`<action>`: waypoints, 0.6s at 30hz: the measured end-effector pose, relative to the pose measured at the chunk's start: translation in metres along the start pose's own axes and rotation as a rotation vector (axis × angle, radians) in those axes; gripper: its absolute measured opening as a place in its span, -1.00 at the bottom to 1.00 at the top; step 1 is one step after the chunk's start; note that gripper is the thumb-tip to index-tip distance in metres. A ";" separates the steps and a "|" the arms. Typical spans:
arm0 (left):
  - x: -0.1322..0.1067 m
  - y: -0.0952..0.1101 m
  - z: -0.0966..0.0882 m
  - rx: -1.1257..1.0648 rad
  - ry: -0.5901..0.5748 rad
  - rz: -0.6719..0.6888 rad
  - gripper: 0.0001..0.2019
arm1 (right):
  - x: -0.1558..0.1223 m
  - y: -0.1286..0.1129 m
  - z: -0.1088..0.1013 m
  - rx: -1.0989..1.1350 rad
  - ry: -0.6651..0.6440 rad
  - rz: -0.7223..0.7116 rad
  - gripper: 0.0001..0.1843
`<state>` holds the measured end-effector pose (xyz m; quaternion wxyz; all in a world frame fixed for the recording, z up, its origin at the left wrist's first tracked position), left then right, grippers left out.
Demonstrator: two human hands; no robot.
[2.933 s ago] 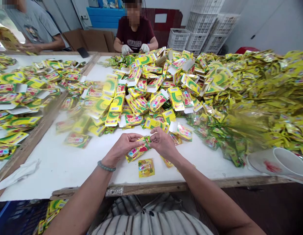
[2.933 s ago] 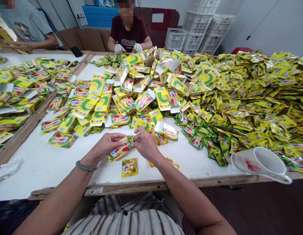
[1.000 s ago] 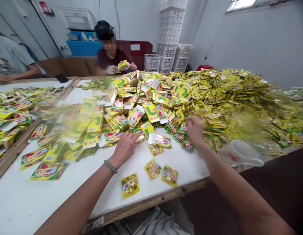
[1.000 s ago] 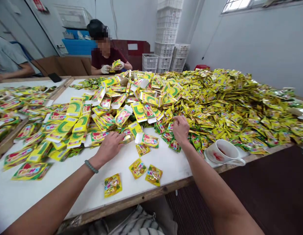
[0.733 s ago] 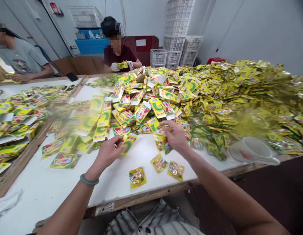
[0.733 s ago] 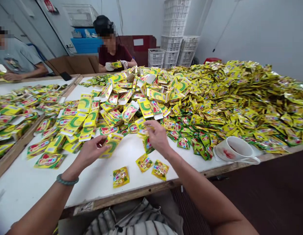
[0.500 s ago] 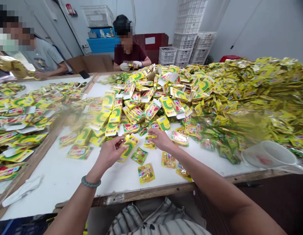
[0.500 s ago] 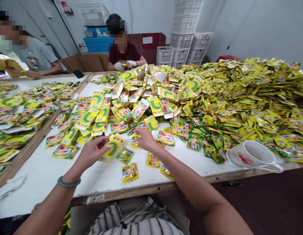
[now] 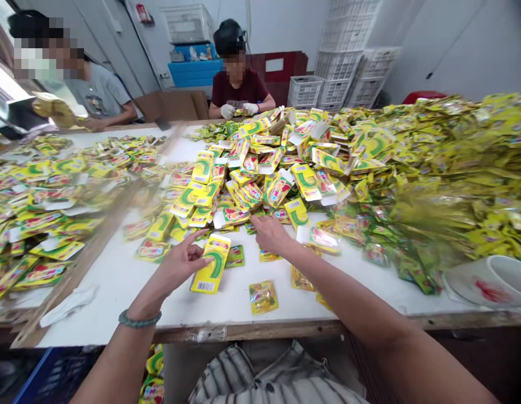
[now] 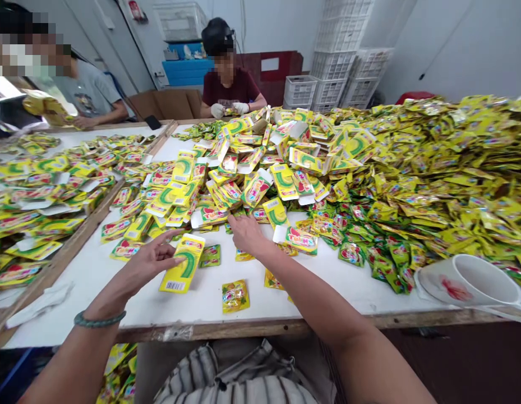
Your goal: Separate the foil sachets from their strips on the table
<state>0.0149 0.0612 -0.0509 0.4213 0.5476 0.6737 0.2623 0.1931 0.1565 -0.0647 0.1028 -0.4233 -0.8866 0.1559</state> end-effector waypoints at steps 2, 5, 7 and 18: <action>-0.004 -0.006 0.002 0.050 -0.033 -0.014 -0.23 | -0.004 -0.008 0.002 -0.015 0.002 -0.045 -0.52; -0.004 -0.014 0.010 0.018 -0.060 -0.017 -0.29 | -0.012 -0.008 -0.007 0.126 0.023 -0.027 -0.64; -0.002 -0.014 0.017 0.030 -0.058 -0.003 -0.31 | -0.018 0.000 -0.019 0.315 0.090 0.032 -0.67; -0.013 0.014 0.046 0.926 0.251 0.050 -0.41 | -0.047 0.046 0.013 1.364 0.107 0.393 -0.64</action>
Point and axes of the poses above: each hand's wrist, its own x-axis towards the middle knuckle, its own z-axis out of the palm, y = z × x, the point moved 9 cm from there along x, towards the middle knuckle, and after that the axes turned 10 degrees about x, right-handed, at the moved point
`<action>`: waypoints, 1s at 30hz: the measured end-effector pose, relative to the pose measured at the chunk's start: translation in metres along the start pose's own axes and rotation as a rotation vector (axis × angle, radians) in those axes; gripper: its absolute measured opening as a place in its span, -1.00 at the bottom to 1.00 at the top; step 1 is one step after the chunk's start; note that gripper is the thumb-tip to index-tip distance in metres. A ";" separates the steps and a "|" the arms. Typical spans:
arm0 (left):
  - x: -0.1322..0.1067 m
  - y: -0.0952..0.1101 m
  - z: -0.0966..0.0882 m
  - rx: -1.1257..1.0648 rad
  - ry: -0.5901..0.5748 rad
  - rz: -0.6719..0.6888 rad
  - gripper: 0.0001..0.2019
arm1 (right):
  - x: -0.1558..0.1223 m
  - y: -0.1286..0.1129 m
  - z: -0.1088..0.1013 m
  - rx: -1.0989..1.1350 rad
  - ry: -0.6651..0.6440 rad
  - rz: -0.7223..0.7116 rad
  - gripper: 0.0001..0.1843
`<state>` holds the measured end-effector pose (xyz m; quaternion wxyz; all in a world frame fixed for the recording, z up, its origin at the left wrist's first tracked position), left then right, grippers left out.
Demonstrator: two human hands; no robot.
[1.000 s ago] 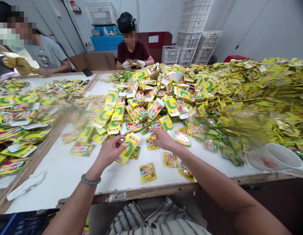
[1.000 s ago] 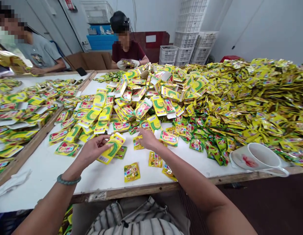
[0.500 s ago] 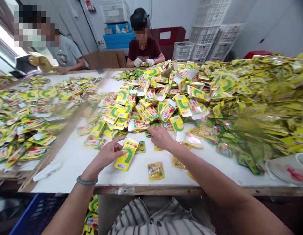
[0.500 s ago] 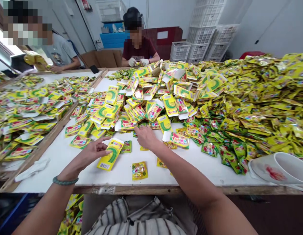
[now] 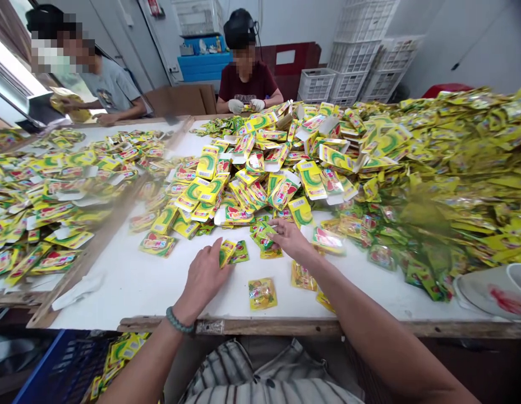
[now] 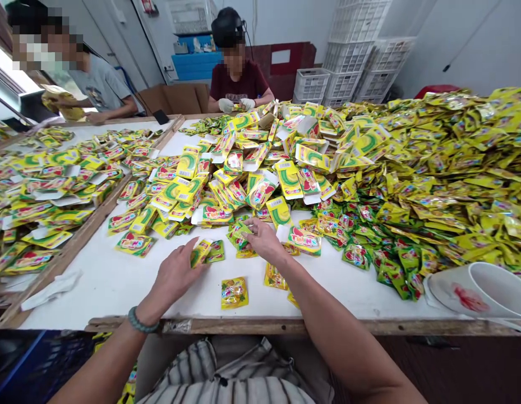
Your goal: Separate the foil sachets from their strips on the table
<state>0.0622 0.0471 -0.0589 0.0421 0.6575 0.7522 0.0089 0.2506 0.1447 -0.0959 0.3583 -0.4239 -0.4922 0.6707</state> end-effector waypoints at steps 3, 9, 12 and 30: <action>0.006 -0.014 -0.001 -0.204 -0.069 -0.089 -0.66 | 0.002 -0.003 -0.004 0.040 -0.011 -0.055 -0.65; 0.028 0.010 0.016 -0.958 -0.295 0.032 -0.55 | -0.002 -0.028 -0.001 -0.019 -0.090 -0.254 -0.72; 0.033 0.027 0.028 -1.060 -0.376 0.031 -0.48 | -0.006 -0.039 -0.005 -0.043 -0.009 -0.347 -0.75; 0.030 0.032 0.037 -1.341 -0.491 -0.125 -0.45 | -0.009 -0.034 -0.005 -0.613 0.032 -0.277 -0.80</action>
Point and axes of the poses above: each hand's wrist, its own x-axis towards the middle knuckle, its own z-axis out of the palm, y = z × x, the point moved 9 cm from there along x, towards the middle knuckle, and after that the axes turned 10 degrees about x, right-handed, at the moved point
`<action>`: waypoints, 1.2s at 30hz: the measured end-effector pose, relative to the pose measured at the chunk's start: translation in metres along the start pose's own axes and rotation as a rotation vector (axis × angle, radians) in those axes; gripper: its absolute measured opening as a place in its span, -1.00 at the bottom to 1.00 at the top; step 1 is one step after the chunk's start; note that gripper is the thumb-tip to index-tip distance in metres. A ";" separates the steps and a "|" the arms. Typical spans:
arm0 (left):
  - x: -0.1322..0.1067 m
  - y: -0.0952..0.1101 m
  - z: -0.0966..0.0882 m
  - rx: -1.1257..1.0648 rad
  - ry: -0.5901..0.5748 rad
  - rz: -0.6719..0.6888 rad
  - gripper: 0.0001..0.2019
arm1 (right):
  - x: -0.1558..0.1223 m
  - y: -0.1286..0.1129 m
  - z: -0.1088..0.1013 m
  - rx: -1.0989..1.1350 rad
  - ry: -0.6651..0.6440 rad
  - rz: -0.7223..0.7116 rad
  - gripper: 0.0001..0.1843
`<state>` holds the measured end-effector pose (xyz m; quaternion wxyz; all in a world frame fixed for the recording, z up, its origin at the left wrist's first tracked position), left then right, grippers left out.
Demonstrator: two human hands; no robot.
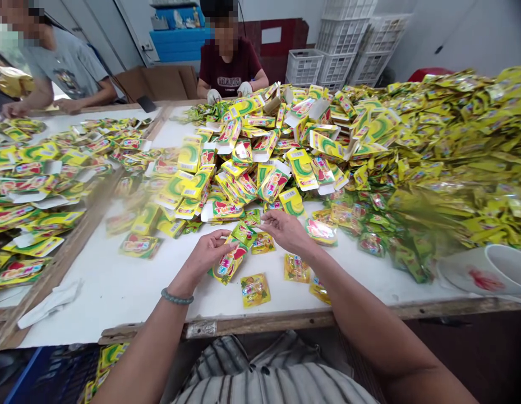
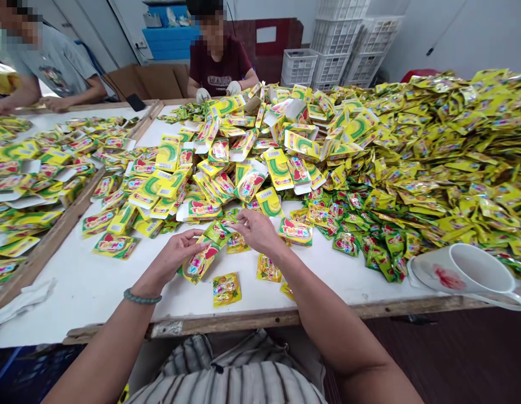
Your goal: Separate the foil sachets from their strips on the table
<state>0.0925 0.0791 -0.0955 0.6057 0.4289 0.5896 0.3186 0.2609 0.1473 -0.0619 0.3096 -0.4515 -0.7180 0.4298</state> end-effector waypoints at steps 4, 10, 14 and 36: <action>-0.002 -0.003 -0.016 -0.087 0.060 0.038 -0.42 | -0.007 0.000 0.005 -0.428 -0.067 -0.014 -0.69; -0.005 -0.004 -0.017 -0.075 0.057 0.063 -0.36 | -0.010 0.015 0.019 -0.420 -0.160 0.115 -0.74; -0.007 -0.003 -0.018 -0.025 0.101 0.046 -0.37 | -0.004 0.024 0.003 -0.028 -0.070 0.148 -0.77; -0.006 -0.001 0.010 0.077 -0.165 0.064 -0.57 | -0.009 -0.026 0.023 0.064 -0.172 -0.149 -0.75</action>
Point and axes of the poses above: each hand's wrist, its own x-axis towards the middle knuckle, its own z-axis out of the palm, y = z × x, the point moved 9 cm from there along x, towards the middle knuckle, and after that the axes turned 10 degrees about x, right-handed, at the moved point
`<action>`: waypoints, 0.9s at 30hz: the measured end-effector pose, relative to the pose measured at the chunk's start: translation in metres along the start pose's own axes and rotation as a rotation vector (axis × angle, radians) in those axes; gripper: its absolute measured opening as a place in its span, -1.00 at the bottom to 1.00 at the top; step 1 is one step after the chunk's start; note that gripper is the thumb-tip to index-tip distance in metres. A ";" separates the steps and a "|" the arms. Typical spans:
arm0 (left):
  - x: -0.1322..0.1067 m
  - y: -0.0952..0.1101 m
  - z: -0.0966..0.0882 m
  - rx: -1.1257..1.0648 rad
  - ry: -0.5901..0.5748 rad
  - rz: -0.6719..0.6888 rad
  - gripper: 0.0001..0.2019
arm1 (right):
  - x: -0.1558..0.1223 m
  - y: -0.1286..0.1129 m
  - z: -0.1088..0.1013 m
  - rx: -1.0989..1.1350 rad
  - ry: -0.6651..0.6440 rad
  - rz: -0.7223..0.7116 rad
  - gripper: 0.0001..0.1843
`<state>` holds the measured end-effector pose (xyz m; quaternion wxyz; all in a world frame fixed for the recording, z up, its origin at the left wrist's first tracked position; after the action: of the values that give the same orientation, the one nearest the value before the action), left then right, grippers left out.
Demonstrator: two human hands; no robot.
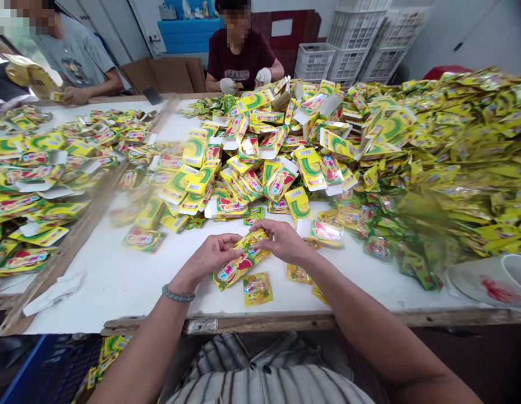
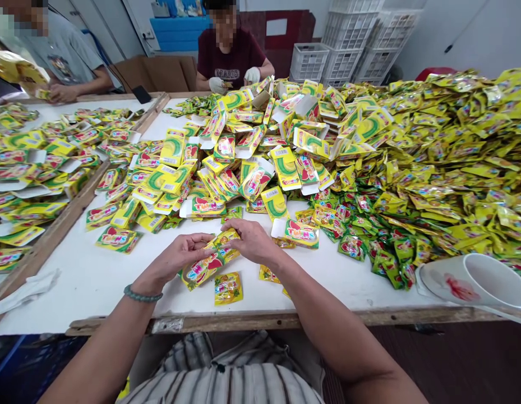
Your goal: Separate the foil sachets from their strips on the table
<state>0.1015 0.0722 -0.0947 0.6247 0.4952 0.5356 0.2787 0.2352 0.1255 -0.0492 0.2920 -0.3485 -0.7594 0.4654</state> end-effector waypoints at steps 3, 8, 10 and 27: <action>-0.002 0.001 -0.002 -0.002 0.019 -0.046 -0.55 | -0.001 -0.002 0.001 -0.028 0.017 0.000 -0.71; -0.004 0.003 -0.002 -0.019 0.012 -0.077 -0.56 | -0.006 -0.013 0.016 -0.029 -0.012 -0.063 -0.68; -0.003 0.003 -0.003 -0.050 0.019 -0.063 -0.56 | -0.006 -0.014 0.019 0.018 0.007 -0.056 -0.67; 0.002 0.012 -0.012 -0.031 0.225 0.103 -0.48 | -0.010 -0.010 -0.002 -0.051 0.331 0.021 -0.86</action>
<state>0.0928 0.0815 -0.0837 0.5531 0.4781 0.5718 0.3722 0.2398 0.1157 -0.0407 0.3995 -0.4354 -0.7088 0.3853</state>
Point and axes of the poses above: each hand's wrist, its own x-axis towards the middle knuckle, its own z-axis out of the palm, y = z × x, the point moved 9 cm from there along x, towards the middle knuckle, and after that the axes turned 10 degrees about x, right-handed, at the moved point
